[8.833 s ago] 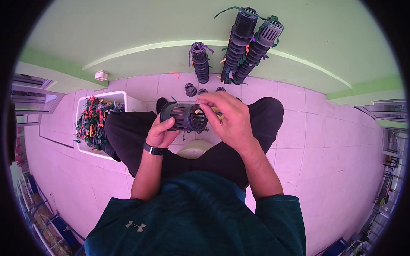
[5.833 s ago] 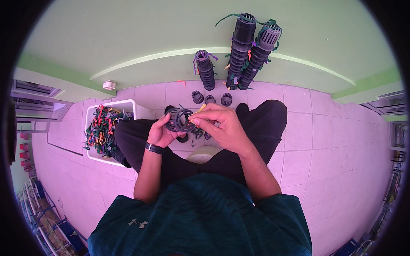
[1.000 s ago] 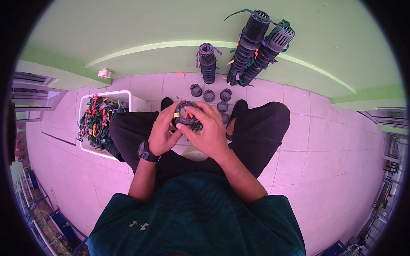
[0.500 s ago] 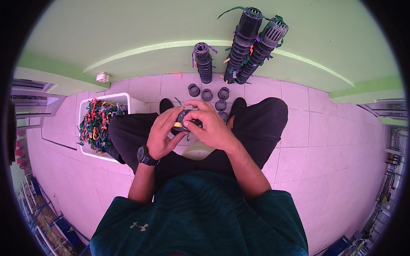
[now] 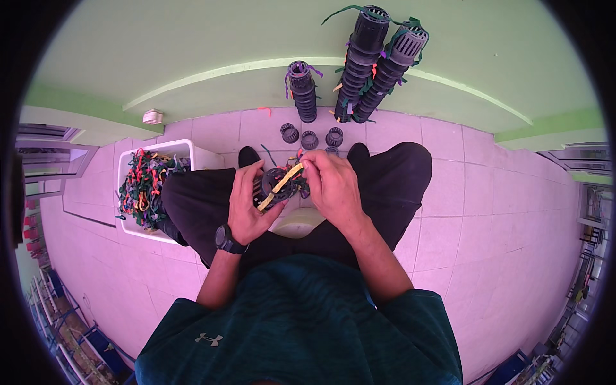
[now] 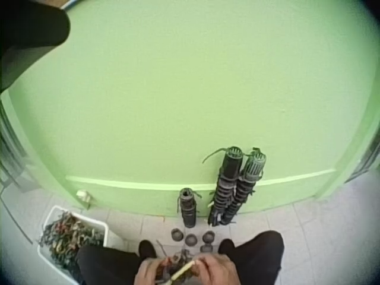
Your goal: Assembling black plastic cage components using colored zip ties.
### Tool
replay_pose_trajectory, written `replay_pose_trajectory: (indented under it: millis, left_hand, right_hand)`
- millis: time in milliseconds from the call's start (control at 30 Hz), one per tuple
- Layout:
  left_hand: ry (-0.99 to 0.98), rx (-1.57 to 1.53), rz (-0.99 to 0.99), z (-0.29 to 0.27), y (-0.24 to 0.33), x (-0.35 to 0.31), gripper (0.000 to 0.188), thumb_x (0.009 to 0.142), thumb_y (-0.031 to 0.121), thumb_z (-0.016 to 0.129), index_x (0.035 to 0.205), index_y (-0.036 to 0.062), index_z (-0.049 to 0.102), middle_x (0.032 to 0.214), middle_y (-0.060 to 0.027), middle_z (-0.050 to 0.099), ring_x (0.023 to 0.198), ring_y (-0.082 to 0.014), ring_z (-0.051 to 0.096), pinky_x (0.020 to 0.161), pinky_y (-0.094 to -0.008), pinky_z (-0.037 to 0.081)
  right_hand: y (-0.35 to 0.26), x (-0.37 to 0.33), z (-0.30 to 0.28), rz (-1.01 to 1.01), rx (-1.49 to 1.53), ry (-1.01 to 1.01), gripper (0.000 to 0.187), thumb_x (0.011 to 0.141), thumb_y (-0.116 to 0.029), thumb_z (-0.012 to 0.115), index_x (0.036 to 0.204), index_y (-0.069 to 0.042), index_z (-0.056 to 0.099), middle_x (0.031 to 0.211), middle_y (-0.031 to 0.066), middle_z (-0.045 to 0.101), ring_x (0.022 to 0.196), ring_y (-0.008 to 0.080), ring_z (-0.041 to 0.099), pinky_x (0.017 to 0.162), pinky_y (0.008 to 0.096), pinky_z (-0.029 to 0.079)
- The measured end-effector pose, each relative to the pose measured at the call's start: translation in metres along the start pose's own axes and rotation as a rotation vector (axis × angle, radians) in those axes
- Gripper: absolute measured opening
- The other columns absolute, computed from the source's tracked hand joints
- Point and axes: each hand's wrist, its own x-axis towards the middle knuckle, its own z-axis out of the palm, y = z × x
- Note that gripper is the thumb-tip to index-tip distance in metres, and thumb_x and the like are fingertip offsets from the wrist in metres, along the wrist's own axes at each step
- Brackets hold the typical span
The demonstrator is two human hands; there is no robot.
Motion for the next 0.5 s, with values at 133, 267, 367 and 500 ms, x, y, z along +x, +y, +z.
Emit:
replay_pose_trajectory:
  millis: [133,267,367,500]
  left_hand:
    - [0.065,0.041,0.04,0.012,0.0,0.0,0.068,0.066,0.009,0.081,0.125,0.0021,0.049,0.115,-0.014,0.057,0.103,-0.0344,0.058,0.091,-0.0426,0.045]
    - [0.134,0.087,-0.022,0.028,-0.001,-0.004,0.074,0.067,0.013,0.087,0.126,0.0001,0.046,0.121,-0.0154,0.055,0.11,-0.035,0.055,0.093,-0.043,0.043]
    - [0.168,0.198,-0.112,0.035,0.0,-0.005,0.081,0.066,0.019,0.089,0.13,-0.0004,0.043,0.125,-0.0171,0.053,0.114,-0.0354,0.052,0.097,-0.0451,0.04]
    - [0.143,0.16,-0.058,0.036,0.002,-0.003,0.09,0.065,0.026,0.089,0.134,-0.0019,0.039,0.129,-0.0192,0.05,0.119,-0.0364,0.048,0.102,-0.047,0.035]
  right_hand:
    - [-0.004,-0.003,0.013,0.319,0.794,0.056,0.016,0.097,-0.008,0.061,0.108,0.003,0.063,0.093,0.0124,0.073,0.082,0.017,0.07,0.076,0.028,0.053]
    - [-0.018,-0.002,0.015,0.443,1.09,0.066,0.019,0.098,-0.008,0.061,0.111,0.006,0.062,0.099,0.0111,0.072,0.088,0.0112,0.067,0.078,0.0248,0.052]
    - [-0.022,-0.003,0.021,0.425,1.179,0.113,0.02,0.096,-0.005,0.062,0.115,0.003,0.061,0.099,0.0101,0.072,0.089,0.0118,0.067,0.078,0.025,0.052]
    - [-0.024,0.002,0.023,0.463,1.204,0.203,0.024,0.097,-0.001,0.058,0.121,0.002,0.056,0.1,0.0086,0.067,0.089,0.0131,0.067,0.078,0.0258,0.053]
